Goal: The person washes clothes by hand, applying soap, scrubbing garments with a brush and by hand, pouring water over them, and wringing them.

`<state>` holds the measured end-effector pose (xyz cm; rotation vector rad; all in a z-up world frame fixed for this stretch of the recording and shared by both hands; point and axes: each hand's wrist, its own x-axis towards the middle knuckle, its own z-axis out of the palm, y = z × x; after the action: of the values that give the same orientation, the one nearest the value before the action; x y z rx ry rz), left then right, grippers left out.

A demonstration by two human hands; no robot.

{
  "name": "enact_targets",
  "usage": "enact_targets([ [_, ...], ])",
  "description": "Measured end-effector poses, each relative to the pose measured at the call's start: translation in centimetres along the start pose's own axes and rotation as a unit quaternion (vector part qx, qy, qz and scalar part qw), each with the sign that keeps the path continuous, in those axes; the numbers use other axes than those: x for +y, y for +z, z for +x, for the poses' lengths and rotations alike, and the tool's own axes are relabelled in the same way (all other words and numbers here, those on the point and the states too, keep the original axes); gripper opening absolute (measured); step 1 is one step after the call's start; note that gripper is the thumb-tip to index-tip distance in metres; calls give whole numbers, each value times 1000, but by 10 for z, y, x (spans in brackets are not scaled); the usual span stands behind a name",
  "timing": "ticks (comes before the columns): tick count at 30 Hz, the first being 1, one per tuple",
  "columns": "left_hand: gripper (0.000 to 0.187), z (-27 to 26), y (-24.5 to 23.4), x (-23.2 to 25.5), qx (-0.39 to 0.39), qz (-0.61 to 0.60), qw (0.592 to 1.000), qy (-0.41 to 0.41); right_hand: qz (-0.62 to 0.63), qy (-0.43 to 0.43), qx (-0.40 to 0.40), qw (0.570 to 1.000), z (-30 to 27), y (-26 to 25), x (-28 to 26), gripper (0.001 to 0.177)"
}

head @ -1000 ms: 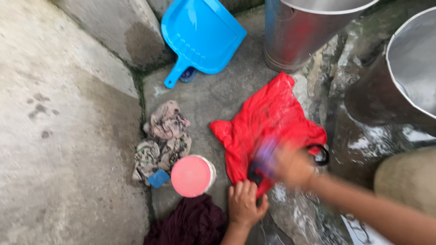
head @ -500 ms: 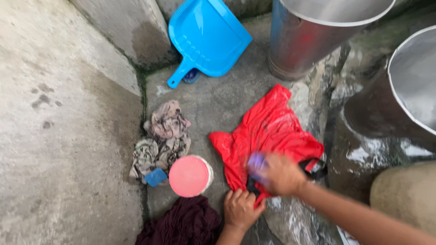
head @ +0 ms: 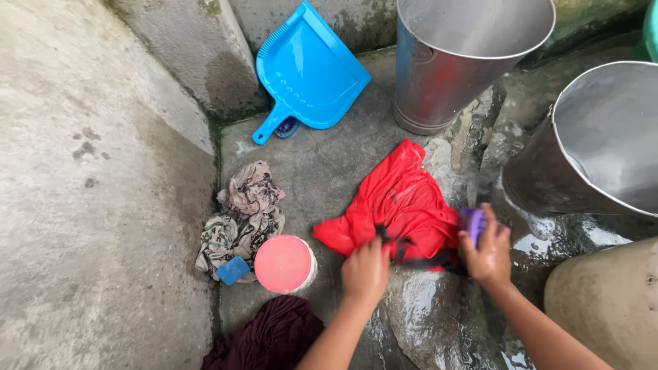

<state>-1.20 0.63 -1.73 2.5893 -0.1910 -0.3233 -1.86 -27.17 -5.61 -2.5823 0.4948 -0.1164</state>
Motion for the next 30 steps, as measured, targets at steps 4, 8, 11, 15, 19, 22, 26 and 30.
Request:
enact_targets([
  [4,49,98,-17,66,118,-198,972,42,148,42,105,982,7,10,35,81],
  [8,43,136,-82,144,50,-454,889,30,149,25,149,977,17,-5,49,80],
  [11,40,123,-117,153,-25,-707,706,-29,196,130,135,963,27,-13,57,84],
  [15,40,75,-94,90,-75,-867,483,-98,268,23,203,942,36,-3,80,79],
  [19,52,4,-20,14,134,-517,823,-192,289,21,190,938,33,1,73,75],
  [22,84,-39,13,6,235,209,944,-95,288,70,168,940,28,-4,38,77],
  [26,58,-42,9,5,224,86,962,132,129,16,89,988,15,2,-22,66],
  [30,28,-58,25,-22,96,86,979,157,87,-408,36,908,-13,31,-78,24],
])
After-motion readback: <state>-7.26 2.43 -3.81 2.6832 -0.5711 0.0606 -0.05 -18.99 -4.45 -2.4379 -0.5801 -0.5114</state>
